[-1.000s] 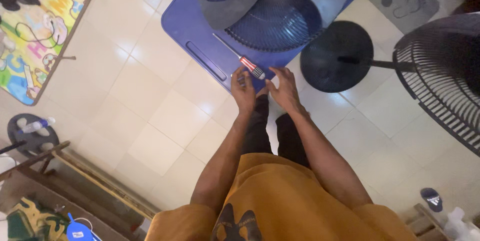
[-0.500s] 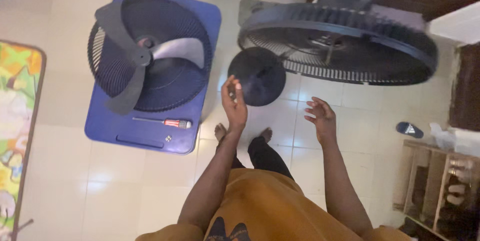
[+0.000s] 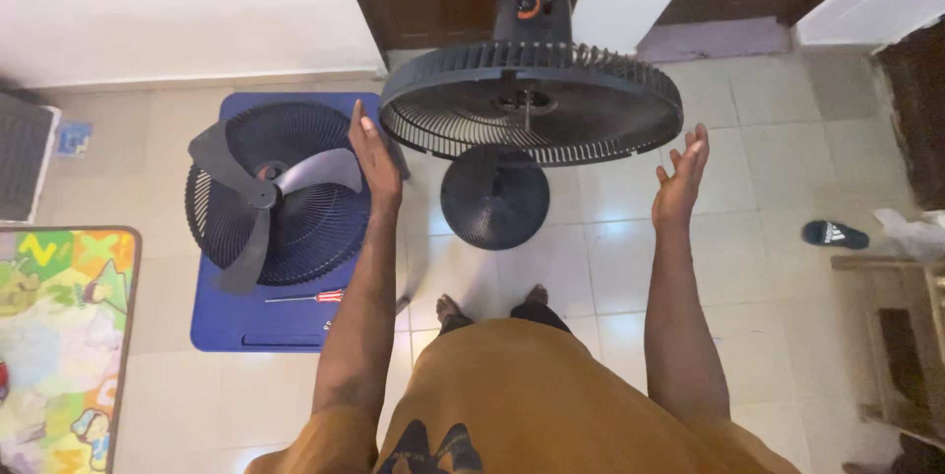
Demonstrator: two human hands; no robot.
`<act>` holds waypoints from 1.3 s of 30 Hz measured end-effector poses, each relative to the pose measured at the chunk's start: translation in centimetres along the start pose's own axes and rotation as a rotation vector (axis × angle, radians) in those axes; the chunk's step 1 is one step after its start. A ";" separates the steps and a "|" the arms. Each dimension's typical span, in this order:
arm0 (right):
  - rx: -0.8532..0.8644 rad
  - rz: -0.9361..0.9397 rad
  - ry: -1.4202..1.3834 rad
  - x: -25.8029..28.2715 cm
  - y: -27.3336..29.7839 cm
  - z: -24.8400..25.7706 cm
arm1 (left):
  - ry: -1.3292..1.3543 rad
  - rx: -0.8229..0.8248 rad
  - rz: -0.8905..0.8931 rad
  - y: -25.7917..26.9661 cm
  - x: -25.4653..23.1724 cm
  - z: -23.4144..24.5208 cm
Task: The person uses a screwdriver to loosen and remove screws from the front grille of a standing fan. They then detach the grille and place it on a nearby blue chair, leaving the fan blades exposed.
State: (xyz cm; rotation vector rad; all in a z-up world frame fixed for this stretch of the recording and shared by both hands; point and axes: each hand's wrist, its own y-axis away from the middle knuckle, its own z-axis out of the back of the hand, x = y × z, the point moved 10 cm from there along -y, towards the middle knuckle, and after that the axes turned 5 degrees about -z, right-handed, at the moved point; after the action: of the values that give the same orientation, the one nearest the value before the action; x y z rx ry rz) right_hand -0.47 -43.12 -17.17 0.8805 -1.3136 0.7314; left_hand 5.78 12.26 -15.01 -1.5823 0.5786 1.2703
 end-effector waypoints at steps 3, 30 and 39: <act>0.114 0.001 -0.016 -0.7 -2.7 -1.3 | -0.004 0.147 0.083 -1.1 2.1 -1.2; 0.387 0.178 -0.196 14.6 3.2 -1.4 | 0.358 0.251 0.368 0.5 -11.5 1.8; 0.499 0.176 -0.246 18.9 3.3 -2.6 | 0.478 0.338 0.271 -1.7 -19.5 2.3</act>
State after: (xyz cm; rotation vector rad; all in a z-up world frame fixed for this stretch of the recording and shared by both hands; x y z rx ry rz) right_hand 0.38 -39.84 1.93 1.2952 -1.4643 1.1472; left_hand -0.44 11.00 3.66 -1.5524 1.2752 0.9133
